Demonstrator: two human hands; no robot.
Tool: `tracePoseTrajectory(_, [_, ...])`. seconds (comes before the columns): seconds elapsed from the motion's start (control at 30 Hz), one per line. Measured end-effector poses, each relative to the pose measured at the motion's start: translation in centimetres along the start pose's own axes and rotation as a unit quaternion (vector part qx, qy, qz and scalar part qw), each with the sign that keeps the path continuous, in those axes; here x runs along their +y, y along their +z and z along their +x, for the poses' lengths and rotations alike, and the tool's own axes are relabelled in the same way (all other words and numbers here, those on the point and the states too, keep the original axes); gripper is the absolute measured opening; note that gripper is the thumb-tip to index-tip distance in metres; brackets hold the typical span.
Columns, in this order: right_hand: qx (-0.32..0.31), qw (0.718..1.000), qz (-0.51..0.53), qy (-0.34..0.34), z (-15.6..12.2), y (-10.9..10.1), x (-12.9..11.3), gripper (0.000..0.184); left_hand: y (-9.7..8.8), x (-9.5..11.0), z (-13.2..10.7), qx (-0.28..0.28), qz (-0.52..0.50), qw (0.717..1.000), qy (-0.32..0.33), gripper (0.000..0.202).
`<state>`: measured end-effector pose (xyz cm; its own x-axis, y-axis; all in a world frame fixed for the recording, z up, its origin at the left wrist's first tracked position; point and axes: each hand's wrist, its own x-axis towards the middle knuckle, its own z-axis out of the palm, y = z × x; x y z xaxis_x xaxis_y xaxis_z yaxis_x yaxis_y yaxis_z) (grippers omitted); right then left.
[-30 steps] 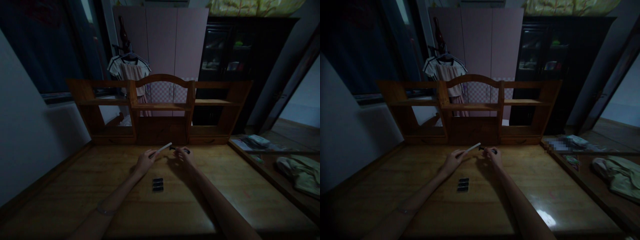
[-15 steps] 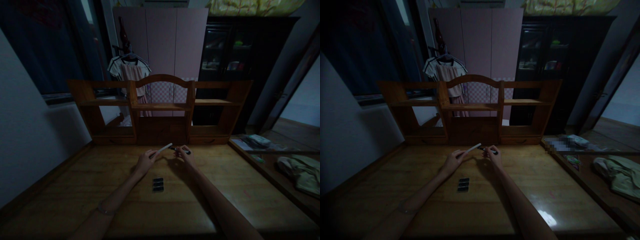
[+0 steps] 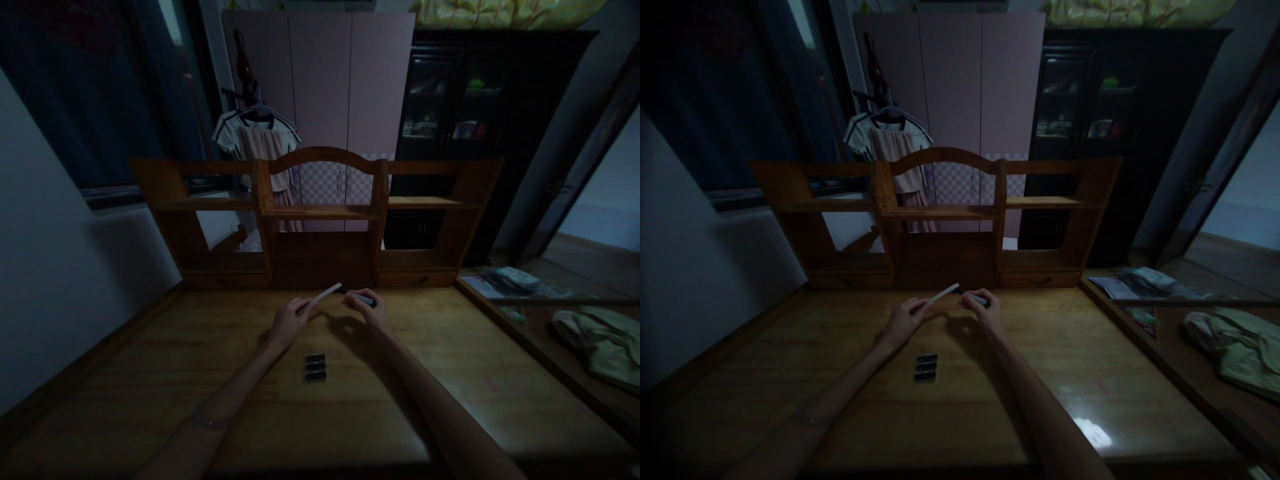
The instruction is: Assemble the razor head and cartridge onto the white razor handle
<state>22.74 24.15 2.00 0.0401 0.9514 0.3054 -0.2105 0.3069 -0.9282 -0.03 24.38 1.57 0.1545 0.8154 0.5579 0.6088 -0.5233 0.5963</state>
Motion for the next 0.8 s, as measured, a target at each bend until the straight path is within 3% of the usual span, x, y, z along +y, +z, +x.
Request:
tracePoseTrajectory(0.33, [0.000,0.997,-0.067,-0.039,-0.2,0.1,-0.2,0.030,0.1,-0.2,0.0,0.007,0.002,1.000,-0.008,0.032])
tracePoseTrajectory(0.6, [0.019,0.999,-0.045,0.004,0.1,0.5,0.6,0.037,0.0,0.3,0.0,0.007,0.005,1.000,0.010,0.032])
tracePoseTrajectory(0.8, [0.010,1.000,-0.019,-0.003,0.3,0.1,1.3,0.034,0.0,0.3,0.0,0.003,0.001,1.000,0.001,0.031])
